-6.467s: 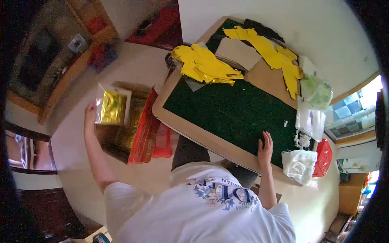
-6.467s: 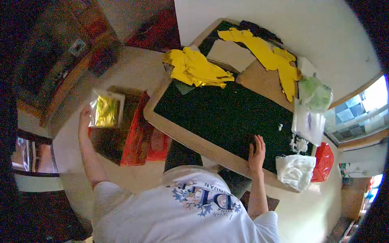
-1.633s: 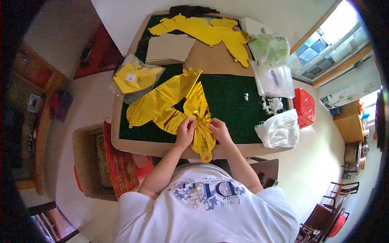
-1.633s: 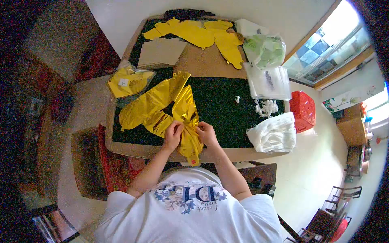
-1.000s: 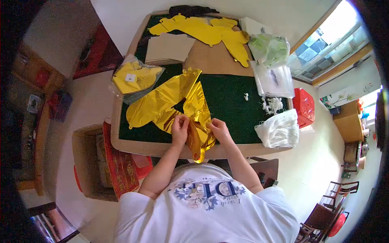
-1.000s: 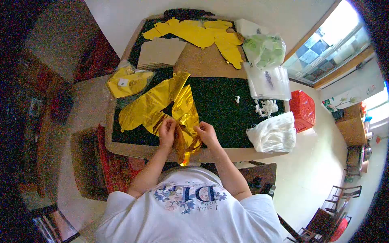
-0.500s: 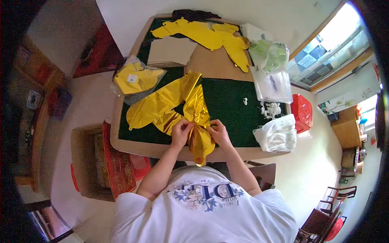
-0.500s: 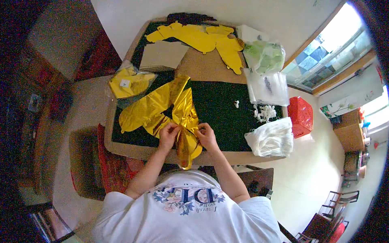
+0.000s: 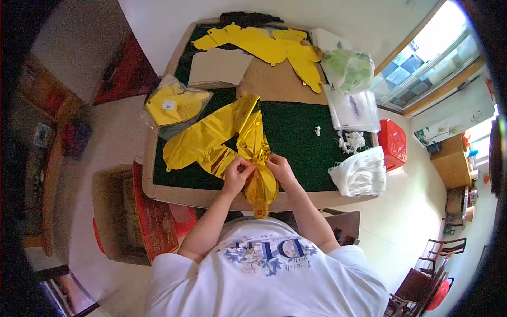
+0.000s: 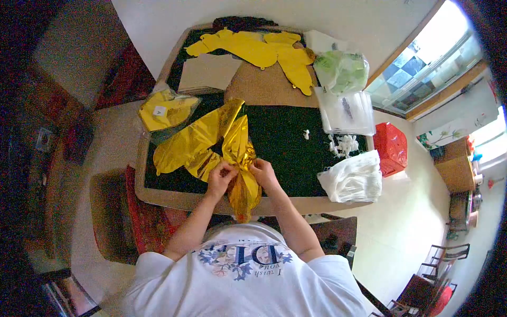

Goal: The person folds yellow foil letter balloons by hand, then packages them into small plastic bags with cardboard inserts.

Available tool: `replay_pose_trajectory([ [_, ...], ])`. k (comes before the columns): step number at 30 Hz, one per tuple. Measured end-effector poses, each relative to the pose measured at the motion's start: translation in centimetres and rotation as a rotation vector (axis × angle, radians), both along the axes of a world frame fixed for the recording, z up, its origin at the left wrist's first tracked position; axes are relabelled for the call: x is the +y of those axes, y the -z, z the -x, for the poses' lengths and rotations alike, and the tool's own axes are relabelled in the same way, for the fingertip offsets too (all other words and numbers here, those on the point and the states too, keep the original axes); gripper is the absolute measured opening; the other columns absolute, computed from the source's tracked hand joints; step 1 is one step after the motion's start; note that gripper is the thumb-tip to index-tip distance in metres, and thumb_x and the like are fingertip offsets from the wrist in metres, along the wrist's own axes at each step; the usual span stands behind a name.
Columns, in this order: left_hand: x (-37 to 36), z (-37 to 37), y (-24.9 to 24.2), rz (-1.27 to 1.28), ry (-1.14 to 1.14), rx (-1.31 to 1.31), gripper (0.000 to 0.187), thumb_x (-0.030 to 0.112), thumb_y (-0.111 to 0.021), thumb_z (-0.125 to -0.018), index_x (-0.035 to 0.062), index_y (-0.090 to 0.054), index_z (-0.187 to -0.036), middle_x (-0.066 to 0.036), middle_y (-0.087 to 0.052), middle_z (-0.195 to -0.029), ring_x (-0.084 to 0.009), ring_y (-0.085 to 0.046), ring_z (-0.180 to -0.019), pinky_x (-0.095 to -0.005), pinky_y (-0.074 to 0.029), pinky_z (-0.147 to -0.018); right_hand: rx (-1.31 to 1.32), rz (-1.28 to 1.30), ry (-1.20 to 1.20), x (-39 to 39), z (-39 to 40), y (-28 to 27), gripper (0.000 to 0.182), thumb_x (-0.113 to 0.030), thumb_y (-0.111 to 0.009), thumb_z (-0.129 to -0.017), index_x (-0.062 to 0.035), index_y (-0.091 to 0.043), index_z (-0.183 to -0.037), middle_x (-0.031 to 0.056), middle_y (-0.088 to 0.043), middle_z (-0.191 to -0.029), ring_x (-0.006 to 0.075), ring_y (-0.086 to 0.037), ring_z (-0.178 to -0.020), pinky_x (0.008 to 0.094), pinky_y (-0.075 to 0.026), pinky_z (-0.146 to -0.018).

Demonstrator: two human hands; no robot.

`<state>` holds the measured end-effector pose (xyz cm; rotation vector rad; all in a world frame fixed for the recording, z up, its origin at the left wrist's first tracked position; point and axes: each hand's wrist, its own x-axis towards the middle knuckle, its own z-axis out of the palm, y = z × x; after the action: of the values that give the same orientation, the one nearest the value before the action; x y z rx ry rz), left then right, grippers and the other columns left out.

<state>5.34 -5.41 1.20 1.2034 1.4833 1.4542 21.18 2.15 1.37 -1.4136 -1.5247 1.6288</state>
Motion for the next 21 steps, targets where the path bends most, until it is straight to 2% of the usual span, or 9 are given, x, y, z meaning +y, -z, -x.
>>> replay_pose_trajectory([
  [3,0.0,0.1,0.1,0.02,-0.06,-0.169,0.017,0.004,-0.073,-0.078,0.0021,-0.056,-0.077,-0.002,-0.057,-0.069,-0.0102,-0.055,-0.064,-0.0241,-0.046,-0.061,-0.017,0.059,0.009,-0.2,0.1,-1.1,0.032,-0.026,-0.06,-0.09,0.0042,-0.062,-0.102,0.0079,-0.066,-0.085,0.0115,-0.058,-0.075,0.0278,-0.047,-0.066],
  [6,-0.2,0.0,0.3,-0.017,0.026,0.015,0.019,0.004,-0.073,-0.078,0.0025,-0.055,-0.075,-0.002,-0.06,-0.081,-0.0096,-0.056,-0.07,-0.024,-0.046,-0.063,0.11,0.237,0.194,-0.3,1.2,-3.8,0.032,-0.024,-0.061,-0.089,0.0045,-0.062,-0.103,0.0081,-0.067,-0.089,0.0125,-0.059,-0.079,0.0275,-0.048,-0.07],
  [10,0.0,0.4,-0.3,-0.101,0.034,0.106,0.017,0.003,-0.071,-0.079,0.0024,-0.054,-0.077,-0.002,-0.059,-0.083,-0.0106,-0.056,-0.07,-0.0243,-0.046,-0.062,-0.159,-0.055,-0.129,-0.3,0.6,-2.9,0.031,-0.022,-0.062,-0.087,0.0041,-0.061,-0.103,0.0093,-0.067,-0.091,0.0126,-0.059,-0.08,0.0276,-0.048,-0.072],
  [12,-0.2,0.8,-1.1,-0.059,-0.146,-0.14,0.014,0.005,-0.069,-0.082,0.0045,-0.054,-0.081,0.0,-0.056,-0.079,-0.0111,-0.055,-0.069,-0.0244,-0.046,-0.062,0.007,-0.015,-0.083,-0.1,0.3,-0.9,0.029,-0.02,-0.063,-0.085,0.0045,-0.061,-0.1,0.0091,-0.066,-0.088,0.0126,-0.059,-0.077,0.0279,-0.048,-0.07],
  [13,-0.7,2.2,-2.8,0.23,-0.122,-0.225,0.011,0.007,-0.066,-0.084,0.0088,-0.055,-0.083,0.0,-0.057,-0.08,-0.0103,-0.056,-0.073,-0.024,-0.047,-0.064,0.007,-0.017,-0.083,-0.1,0.3,-1.2,0.029,-0.02,-0.063,-0.085,0.0045,-0.061,-0.1,0.0091,-0.066,-0.088,0.0126,-0.059,-0.077,0.0279,-0.048,-0.07],
  [16,-0.7,7.2,-1.8,-0.033,-0.33,-0.859,0.007,0.016,-0.062,-0.088,0.0101,-0.059,-0.089,0.0,-0.059,-0.084,-0.0107,-0.058,-0.078,-0.0264,-0.049,-0.067,0.025,0.026,-0.045,-0.3,-0.1,-1.3,0.025,-0.017,-0.063,-0.085,0.0044,-0.06,-0.097,0.0089,-0.065,-0.084,0.0129,-0.058,-0.074,0.0288,-0.048,-0.068],
  [18,-0.5,11.2,-5.3,-0.167,-0.449,-0.907,0.022,0.026,-0.059,-0.091,0.005,-0.06,-0.1,-0.004,-0.06,-0.093,-0.0156,-0.06,-0.083,-0.029,-0.051,-0.073,-0.12,-0.077,-0.093,0.1,-0.2,-0.5,0.022,-0.015,-0.063,-0.084,0.0041,-0.059,-0.095,0.0083,-0.064,-0.081,0.0123,-0.057,-0.072,0.0292,-0.048,-0.066],
  [19,-0.9,14.7,-4.9,-0.208,-0.374,-0.728,0.033,0.029,-0.058,-0.092,0.0028,-0.057,-0.112,-0.008,-0.061,-0.103,-0.0203,-0.061,-0.091,-0.0334,-0.051,-0.079,-0.118,-0.078,-0.097,0.0,-0.1,-1.0,0.022,-0.015,-0.063,-0.084,0.0041,-0.059,-0.095,0.0083,-0.064,-0.081,0.0123,-0.057,-0.072,0.0292,-0.048,-0.066],
  [21,-1.1,19.8,-5.1,-0.202,-0.304,-1.023,0.039,0.03,-0.047,-0.097,0.004,-0.05,-0.127,-0.011,-0.057,-0.121,-0.025,-0.056,-0.11,-0.0407,-0.047,-0.092,-0.144,-0.027,-0.088,-0.2,0.2,-2.5,0.022,-0.014,-0.063,-0.083,0.0042,-0.059,-0.095,0.0084,-0.064,-0.079,0.0128,-0.057,-0.07,0.0294,-0.048,-0.063],
])
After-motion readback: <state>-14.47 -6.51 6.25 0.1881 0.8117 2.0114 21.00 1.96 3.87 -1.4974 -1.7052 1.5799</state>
